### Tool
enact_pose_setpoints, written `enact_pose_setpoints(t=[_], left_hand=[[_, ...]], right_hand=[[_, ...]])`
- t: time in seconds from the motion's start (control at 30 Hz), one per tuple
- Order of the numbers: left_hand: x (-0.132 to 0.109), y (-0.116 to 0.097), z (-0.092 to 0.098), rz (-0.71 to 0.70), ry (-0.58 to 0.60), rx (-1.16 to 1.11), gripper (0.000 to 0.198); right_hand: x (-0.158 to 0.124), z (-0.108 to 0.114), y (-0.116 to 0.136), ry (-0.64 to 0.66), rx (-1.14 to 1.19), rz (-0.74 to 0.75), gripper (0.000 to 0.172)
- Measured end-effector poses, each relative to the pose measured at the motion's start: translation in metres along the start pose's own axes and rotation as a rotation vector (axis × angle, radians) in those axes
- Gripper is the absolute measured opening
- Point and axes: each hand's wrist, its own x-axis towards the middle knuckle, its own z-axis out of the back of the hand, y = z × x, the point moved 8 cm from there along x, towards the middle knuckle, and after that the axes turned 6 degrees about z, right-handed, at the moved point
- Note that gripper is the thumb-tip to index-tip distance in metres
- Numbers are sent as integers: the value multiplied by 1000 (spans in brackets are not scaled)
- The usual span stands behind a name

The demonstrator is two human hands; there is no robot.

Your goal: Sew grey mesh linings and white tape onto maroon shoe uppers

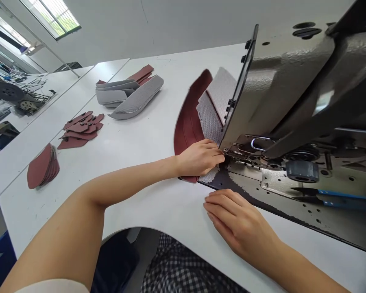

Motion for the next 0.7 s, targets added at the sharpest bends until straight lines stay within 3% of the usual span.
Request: enact_pose_setpoints(t=[0.37,0.7], left_hand=[[-5,5,-5,85,-47,-89,27],[-11,3,-13,108,-6,-128,26]], right_hand=[[1,-1,0,26,-34,-11,22],[2,-1,5,31,-91,23,21]])
